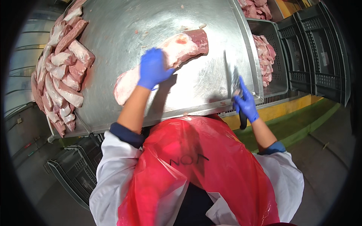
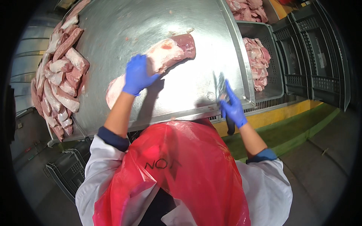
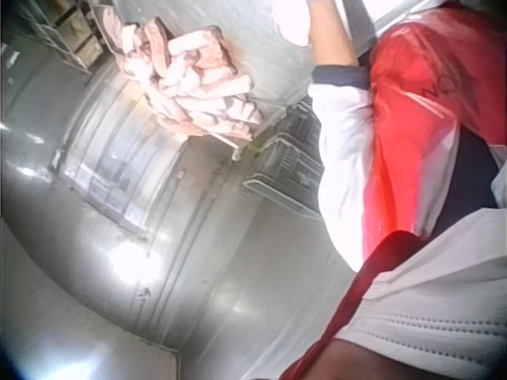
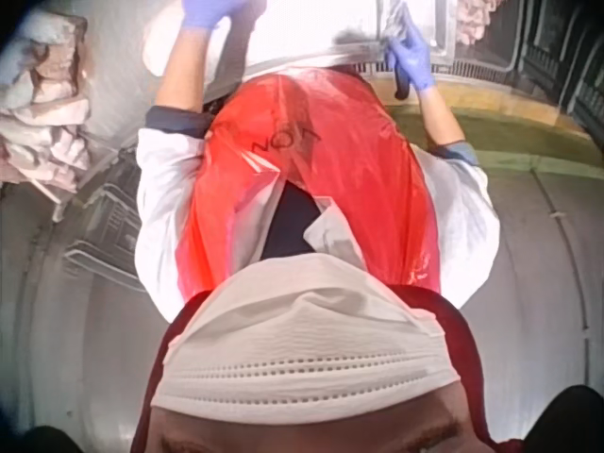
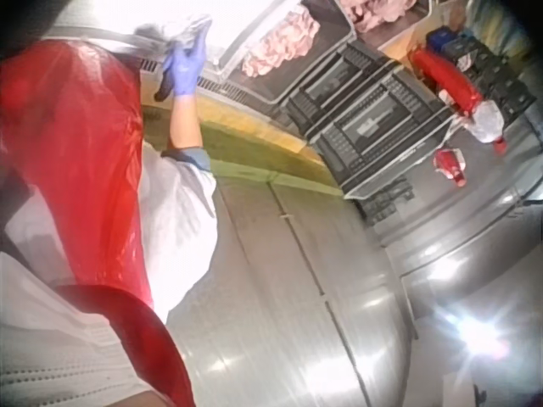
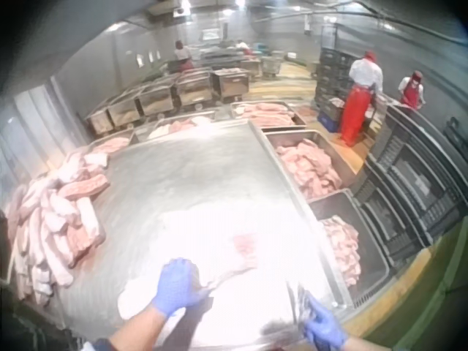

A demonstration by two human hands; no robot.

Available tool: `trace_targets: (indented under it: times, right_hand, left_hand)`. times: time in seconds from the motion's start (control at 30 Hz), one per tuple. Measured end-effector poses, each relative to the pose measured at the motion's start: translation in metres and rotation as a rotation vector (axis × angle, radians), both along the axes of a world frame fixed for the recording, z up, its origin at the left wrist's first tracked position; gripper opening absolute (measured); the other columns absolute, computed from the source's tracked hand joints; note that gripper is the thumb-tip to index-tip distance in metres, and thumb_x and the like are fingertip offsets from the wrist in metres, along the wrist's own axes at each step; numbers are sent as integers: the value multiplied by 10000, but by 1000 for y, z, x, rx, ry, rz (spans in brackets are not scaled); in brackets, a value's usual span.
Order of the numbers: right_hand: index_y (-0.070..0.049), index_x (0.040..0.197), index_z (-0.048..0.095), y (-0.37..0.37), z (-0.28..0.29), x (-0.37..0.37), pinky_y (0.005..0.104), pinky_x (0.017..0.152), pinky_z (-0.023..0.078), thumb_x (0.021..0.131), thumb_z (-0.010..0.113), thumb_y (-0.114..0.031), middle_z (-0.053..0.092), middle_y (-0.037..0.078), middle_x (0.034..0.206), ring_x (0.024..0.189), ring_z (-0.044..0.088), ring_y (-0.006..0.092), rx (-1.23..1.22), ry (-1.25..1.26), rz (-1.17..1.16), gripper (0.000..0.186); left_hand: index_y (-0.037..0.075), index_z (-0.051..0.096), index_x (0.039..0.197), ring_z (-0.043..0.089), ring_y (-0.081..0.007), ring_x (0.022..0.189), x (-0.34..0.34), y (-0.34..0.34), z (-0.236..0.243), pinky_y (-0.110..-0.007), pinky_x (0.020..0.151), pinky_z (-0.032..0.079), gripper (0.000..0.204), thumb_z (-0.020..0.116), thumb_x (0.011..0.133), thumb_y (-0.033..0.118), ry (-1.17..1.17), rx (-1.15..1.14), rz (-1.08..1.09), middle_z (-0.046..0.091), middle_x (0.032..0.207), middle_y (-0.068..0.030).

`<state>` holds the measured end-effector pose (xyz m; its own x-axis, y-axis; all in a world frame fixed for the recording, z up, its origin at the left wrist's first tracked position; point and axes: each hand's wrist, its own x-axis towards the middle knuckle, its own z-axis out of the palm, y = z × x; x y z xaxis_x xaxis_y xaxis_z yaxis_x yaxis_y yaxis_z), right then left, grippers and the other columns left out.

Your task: The person cuts large pieces of raw meat on a stainless steel table using a knife. They trim fat and separate portions, placing trimmed pieces into a nearby bin while stacking cut meat on the table.

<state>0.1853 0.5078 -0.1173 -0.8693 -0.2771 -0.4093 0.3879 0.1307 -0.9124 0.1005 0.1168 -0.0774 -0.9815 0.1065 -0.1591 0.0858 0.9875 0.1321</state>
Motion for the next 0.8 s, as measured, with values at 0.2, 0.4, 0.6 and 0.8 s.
trace_targets:
  times: [0.2, 0.4, 0.6, 0.8]
  right_hand:
    - [-161, 1609, 182, -29, -21, -83, 215, 532, 480, 954, 582, -1, 579, 16, 819, 584, 539, 60, -113, 186, -179, 784]
    - [-244, 1602, 211, -110, -55, -117, 315, 562, 550, 931, 585, -112, 660, 76, 850, 613, 628, 160, 73, 228, -59, 779]
    - [-297, 1593, 225, -160, -49, -149, 350, 660, 573, 929, 573, -185, 686, 160, 864, 645, 674, 205, 65, 137, 269, 758]
    - [-280, 1590, 252, -132, -50, -109, 303, 534, 552, 933, 550, -147, 646, 75, 750, 511, 581, 136, 14, 193, 415, 734]
  left_hand:
    - [16, 651, 1036, 668, -378, 963, -73, 98, -61, -460, 853, 527, 422, 732, 792, 351, 95, 74, 49, 678, 1030, -218]
    - [-40, 686, 886, 710, -278, 757, -91, 42, -55, -392, 699, 550, 275, 675, 797, 219, -107, 553, 395, 693, 784, -213]
    - [-51, 680, 831, 693, -307, 725, -90, 37, -60, -402, 674, 530, 301, 679, 804, 249, -56, 565, 371, 680, 749, -223]
    - [-43, 679, 832, 655, -195, 682, -83, 40, -32, -354, 632, 509, 250, 680, 814, 207, 37, 727, 426, 678, 726, -136]
